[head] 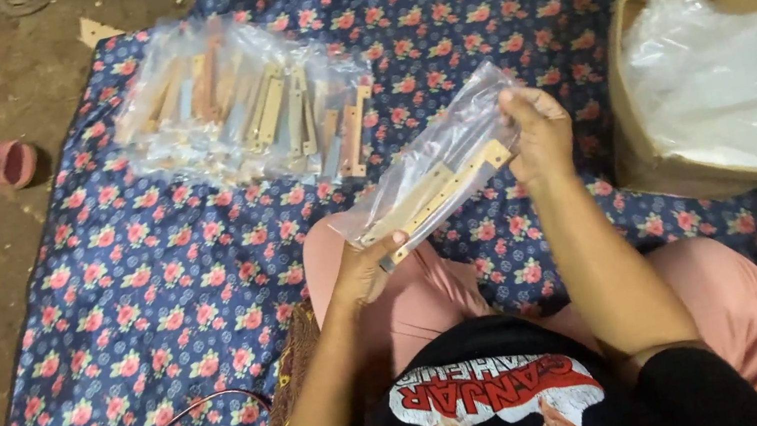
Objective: The person packs wooden sticks into plastic bags, picking pieces from a green bin and a cardboard box and placing them into the bags.
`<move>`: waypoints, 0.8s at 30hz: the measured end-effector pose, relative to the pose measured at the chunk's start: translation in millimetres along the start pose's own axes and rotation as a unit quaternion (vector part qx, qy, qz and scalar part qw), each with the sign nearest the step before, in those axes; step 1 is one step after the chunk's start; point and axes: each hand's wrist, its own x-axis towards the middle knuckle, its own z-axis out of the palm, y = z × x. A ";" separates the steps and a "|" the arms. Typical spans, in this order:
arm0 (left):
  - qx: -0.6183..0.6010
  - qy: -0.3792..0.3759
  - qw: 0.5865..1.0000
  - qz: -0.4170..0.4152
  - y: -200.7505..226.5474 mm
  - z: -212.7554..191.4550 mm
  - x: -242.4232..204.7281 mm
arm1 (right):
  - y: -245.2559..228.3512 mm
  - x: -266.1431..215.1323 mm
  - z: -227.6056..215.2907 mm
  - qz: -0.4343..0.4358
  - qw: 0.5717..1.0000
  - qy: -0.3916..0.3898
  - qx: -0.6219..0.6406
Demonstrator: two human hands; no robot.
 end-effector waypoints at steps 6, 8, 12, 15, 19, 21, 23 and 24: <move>-0.073 0.084 0.991 0.081 -3.5 -41.3 42.5 | 32.4 -33.5 78.2 0.156 0.981 -0.029 0.110; -0.083 0.122 0.985 0.093 -16.0 -53.8 70.2 | 87.9 -48.5 88.3 0.194 0.977 -0.062 0.064; -0.065 0.215 0.968 0.107 2.9 -46.1 102.7 | 217.5 -26.9 105.6 0.193 0.970 -0.116 -0.088; -0.001 0.303 0.949 0.088 -9.5 -110.6 160.8 | 272.1 32.1 144.5 0.139 0.956 -0.139 -0.216; -0.091 0.310 0.937 0.134 11.3 -140.3 225.2 | 318.5 85.3 197.1 0.159 0.945 -0.164 -0.234; -0.118 0.328 0.928 0.129 16.4 -158.3 251.9 | 348.5 110.8 210.9 0.207 0.941 -0.219 -0.157; -0.032 0.357 0.916 0.181 15.8 -170.3 269.0 | 370.4 127.3 208.9 0.141 0.890 -0.234 -0.365; 0.052 0.382 0.893 0.233 13.3 -176.0 275.5 | 381.3 134.0 204.9 0.068 0.793 -0.242 -0.555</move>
